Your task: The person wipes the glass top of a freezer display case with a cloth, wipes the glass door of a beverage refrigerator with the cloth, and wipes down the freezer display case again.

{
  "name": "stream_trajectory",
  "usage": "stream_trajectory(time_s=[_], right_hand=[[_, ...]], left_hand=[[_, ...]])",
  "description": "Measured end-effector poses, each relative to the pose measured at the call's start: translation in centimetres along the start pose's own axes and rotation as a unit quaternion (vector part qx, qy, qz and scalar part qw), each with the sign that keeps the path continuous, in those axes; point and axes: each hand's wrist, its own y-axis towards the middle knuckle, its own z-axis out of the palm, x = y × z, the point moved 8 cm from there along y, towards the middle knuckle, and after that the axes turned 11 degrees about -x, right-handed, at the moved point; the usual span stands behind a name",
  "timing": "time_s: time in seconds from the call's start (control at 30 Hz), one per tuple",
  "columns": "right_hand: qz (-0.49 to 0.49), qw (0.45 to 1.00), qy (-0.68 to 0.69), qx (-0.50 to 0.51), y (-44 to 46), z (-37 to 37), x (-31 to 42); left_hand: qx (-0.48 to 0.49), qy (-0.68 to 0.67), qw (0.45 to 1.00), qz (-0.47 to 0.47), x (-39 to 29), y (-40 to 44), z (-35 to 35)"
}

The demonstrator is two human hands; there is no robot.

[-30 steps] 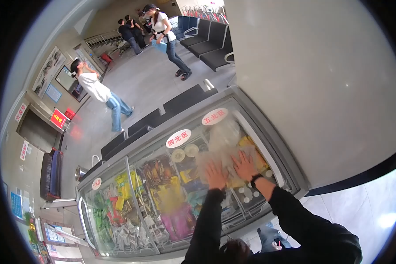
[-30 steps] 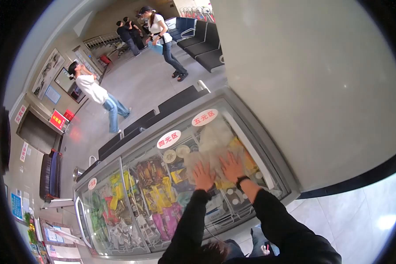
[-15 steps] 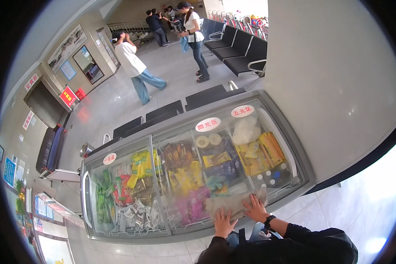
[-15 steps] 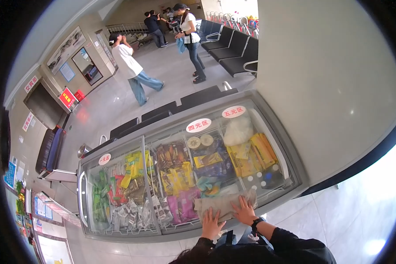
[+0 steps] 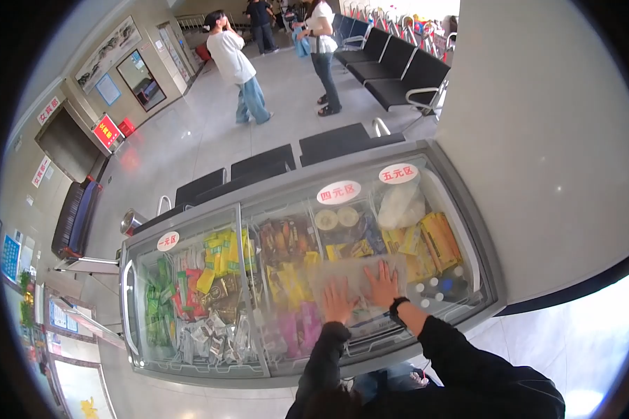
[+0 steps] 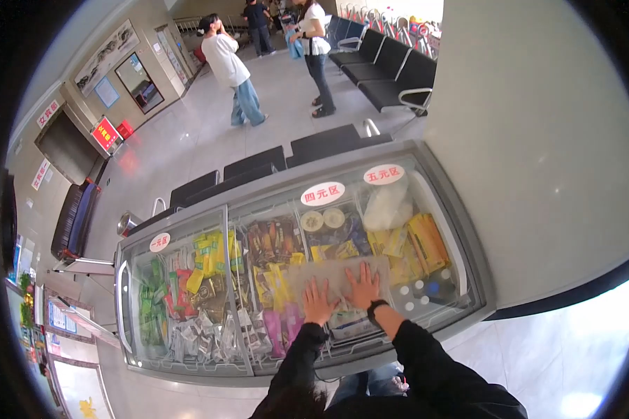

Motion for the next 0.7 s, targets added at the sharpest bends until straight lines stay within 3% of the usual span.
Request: stream_trajectory(time_s=[0.2,0.37,0.5,0.6,0.7], right_hand=[[-0.024,0.999,0.034,-0.018,7.2,-0.9,0.3],[-0.032,0.997,0.036,-0.063,6.9,-1.3,0.0],[-0.030,0.992,0.068,-0.107,3.6,-0.9,0.0],[-0.047,0.994,0.055,-0.083,-0.3,-0.4,0.0],[-0.045,0.995,0.056,-0.062,-5.3,-0.1,0.5]], left_hand=[[-0.054,0.053,0.997,-0.011,1.2,4.9,0.7],[0.013,0.077,0.996,-0.036,1.0,5.3,1.3],[0.096,0.128,0.983,-0.086,-0.7,4.7,0.4],[0.060,0.128,0.988,-0.056,-2.4,1.6,0.4],[0.124,-0.009,0.990,-0.063,-3.4,-3.6,-0.6]])
